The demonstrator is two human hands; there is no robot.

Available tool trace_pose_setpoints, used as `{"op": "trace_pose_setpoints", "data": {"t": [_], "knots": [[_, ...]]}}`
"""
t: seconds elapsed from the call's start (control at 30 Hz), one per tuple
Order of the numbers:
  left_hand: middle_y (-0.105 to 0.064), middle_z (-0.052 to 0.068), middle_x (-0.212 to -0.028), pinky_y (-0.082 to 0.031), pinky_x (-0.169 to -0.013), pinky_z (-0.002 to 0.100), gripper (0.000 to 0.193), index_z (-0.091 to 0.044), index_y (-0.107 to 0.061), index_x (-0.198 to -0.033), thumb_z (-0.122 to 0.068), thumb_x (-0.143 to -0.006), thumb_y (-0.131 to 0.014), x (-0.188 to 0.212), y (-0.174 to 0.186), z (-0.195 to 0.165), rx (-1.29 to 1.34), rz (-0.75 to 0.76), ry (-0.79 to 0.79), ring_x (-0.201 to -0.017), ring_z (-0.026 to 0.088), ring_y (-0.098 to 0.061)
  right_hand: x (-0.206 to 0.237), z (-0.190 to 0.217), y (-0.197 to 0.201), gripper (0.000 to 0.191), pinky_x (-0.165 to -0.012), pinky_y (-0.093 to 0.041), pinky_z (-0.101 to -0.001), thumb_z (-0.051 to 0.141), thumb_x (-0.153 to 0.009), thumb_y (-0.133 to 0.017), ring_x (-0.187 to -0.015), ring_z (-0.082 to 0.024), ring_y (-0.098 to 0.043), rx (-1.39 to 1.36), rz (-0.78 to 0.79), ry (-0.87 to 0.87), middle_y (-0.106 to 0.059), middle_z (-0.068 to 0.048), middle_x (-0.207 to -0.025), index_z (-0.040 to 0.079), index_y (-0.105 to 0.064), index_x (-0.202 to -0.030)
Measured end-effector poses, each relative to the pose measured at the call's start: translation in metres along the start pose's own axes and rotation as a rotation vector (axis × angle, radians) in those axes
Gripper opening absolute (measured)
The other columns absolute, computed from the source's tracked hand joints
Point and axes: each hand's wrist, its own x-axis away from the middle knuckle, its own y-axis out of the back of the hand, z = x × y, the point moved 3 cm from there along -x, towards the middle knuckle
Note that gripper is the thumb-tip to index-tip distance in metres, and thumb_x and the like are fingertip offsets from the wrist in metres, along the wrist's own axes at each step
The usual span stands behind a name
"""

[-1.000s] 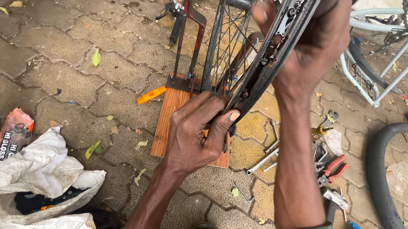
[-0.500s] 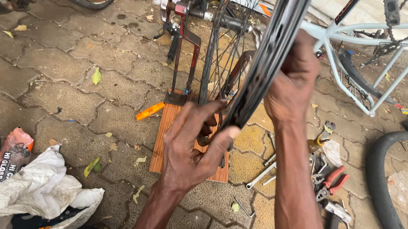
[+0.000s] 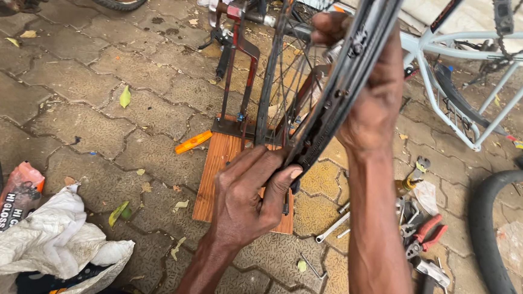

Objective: The person works on a bicycle wheel mounted on a repair stand. They apply oil from a squeeze bottle onto the wheel hub and rim area, spin the wheel, then handle small metal parts such as nuts and washers while repositioning and adjusting the wheel on the stand.

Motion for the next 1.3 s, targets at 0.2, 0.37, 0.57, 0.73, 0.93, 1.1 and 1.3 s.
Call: {"op": "trace_pose_setpoints", "data": {"t": [0.2,0.37,0.57,0.73,0.93,1.1,1.3], "knots": [[-0.06,0.01,-0.075,-0.049,-0.06,0.038,0.013,0.001,-0.07,-0.099,-0.011,-0.098,-0.07,0.001,0.002,0.0,-0.054,-0.027,-0.047,-0.066,0.022,-0.063,0.005,0.008,-0.012,0.044,-0.077,-0.048,-0.0269,0.002,-0.08,-0.091,-0.085,-0.015,-0.052,0.428,-0.277,0.19,-0.053,0.001,-0.088,0.011,-0.049,-0.089],[-0.06,0.01,-0.075,-0.049,-0.061,0.039,0.012,0.0,-0.069,-0.096,-0.012,-0.097,-0.072,0.0,0.002,0.002,-0.049,-0.01,-0.025,-0.067,0.024,-0.063,0.008,0.013,-0.026,0.048,-0.081,-0.048,-0.0289,0.0,-0.094,-0.091,-0.081,-0.02,-0.043,1.11,-0.322,0.592,-0.041,-0.002,-0.084,0.007,-0.044,-0.092],[-0.063,0.01,-0.081,-0.051,-0.064,0.038,0.012,0.0,-0.069,-0.103,-0.011,-0.097,-0.071,0.002,0.004,0.001,-0.018,-0.015,-0.038,-0.071,0.023,-0.065,0.001,0.021,-0.006,0.028,-0.092,-0.054,-0.0323,0.012,-0.094,-0.078,-0.1,-0.016,-0.061,0.522,-0.042,0.138,-0.062,-0.007,-0.103,0.01,-0.051,-0.098],[-0.065,0.011,-0.087,-0.054,-0.062,0.035,0.016,-0.001,-0.069,-0.107,-0.015,-0.1,-0.068,-0.006,0.0,-0.004,0.011,-0.046,-0.053,-0.075,0.019,-0.067,0.004,0.013,0.022,0.023,-0.087,-0.056,-0.0443,0.002,-0.094,-0.085,-0.103,-0.031,-0.065,1.22,-0.064,0.118,-0.062,-0.026,-0.103,0.007,-0.066,-0.106],[-0.062,0.012,-0.09,-0.057,-0.057,0.031,0.041,0.007,-0.063,-0.123,-0.023,-0.096,-0.068,-0.012,0.004,-0.003,0.002,-0.073,-0.09,-0.074,0.019,-0.064,0.027,-0.016,0.038,0.032,-0.102,-0.061,-0.0394,-0.012,-0.102,-0.069,-0.111,-0.024,-0.074,0.12,-0.191,-0.006,-0.075,-0.014,-0.121,0.011,-0.06,-0.122],[-0.062,0.009,-0.084,-0.052,-0.06,0.037,0.024,0.001,-0.07,-0.118,-0.015,-0.101,-0.065,-0.002,-0.002,0.0,-0.087,-0.006,-0.057,-0.074,0.019,-0.064,0.011,-0.02,0.036,0.012,-0.11,-0.058,-0.0381,0.01,-0.11,-0.06,-0.111,-0.025,-0.071,0.356,0.08,0.098,-0.072,-0.013,-0.118,0.004,-0.062,-0.121],[-0.061,0.008,-0.081,-0.05,-0.062,0.037,0.014,0.0,-0.07,-0.105,-0.012,-0.1,-0.066,0.0,-0.004,0.001,-0.056,-0.022,-0.064,-0.072,0.018,-0.062,-0.005,-0.024,0.027,0.023,-0.066,-0.053,-0.0284,0.026,-0.113,-0.06,-0.076,-0.018,-0.07,0.063,0.018,-0.001,-0.072,-0.013,-0.092,0.007,-0.071,-0.105]]}}
